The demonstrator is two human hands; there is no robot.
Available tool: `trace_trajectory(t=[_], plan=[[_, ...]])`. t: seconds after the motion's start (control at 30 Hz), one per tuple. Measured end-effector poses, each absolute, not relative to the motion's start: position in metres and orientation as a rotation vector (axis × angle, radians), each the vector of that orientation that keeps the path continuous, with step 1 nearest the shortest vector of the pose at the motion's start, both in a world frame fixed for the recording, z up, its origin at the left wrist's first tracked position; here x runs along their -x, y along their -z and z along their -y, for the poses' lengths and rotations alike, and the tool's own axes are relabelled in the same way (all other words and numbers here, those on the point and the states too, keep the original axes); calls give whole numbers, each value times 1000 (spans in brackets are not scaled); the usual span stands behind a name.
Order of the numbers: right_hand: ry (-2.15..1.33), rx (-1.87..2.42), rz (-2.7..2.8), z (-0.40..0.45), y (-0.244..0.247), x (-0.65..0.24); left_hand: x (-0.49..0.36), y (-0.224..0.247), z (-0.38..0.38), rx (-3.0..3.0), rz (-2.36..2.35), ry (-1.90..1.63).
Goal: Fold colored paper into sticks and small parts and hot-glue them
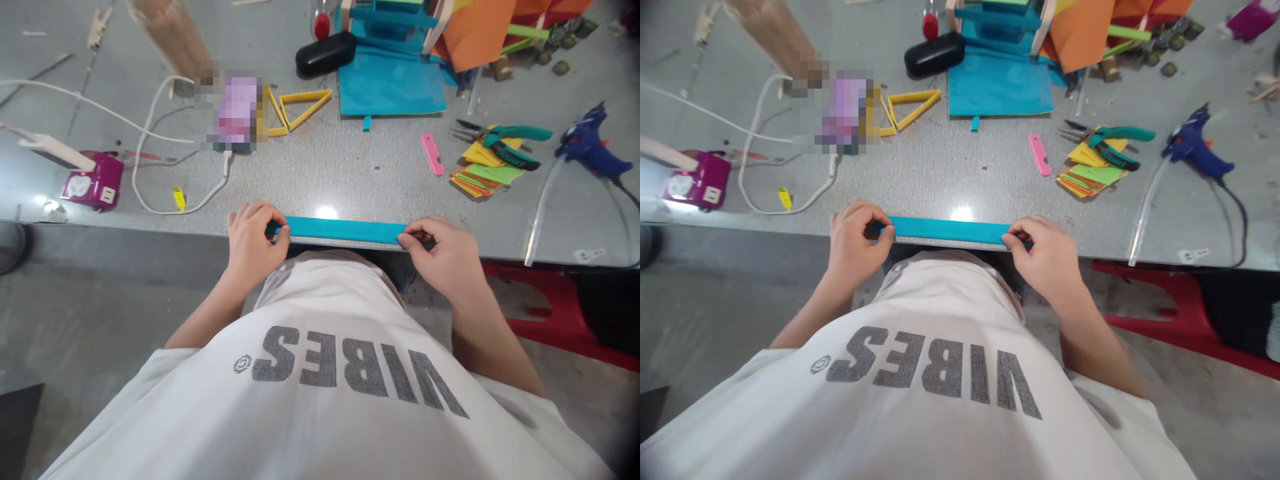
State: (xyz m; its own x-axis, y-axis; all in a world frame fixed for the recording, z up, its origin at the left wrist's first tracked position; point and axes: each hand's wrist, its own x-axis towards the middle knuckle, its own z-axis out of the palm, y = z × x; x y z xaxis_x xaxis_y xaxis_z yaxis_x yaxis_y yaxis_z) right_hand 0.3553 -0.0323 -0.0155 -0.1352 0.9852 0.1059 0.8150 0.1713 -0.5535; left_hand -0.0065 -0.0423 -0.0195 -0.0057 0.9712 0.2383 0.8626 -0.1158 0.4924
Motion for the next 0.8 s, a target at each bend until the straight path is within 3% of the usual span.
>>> trace_trajectory(t=[0.37,0.57,0.8], plan=[[-229,1651,2042,39,24,-352,2,43,62,-2576,-1557,-828],[196,1643,2124,44,27,-352,-12,43,67,-2612,-1543,-628],[288,1308,2306,46,34,-295,-20,41,60,-2657,-1563,-481]])
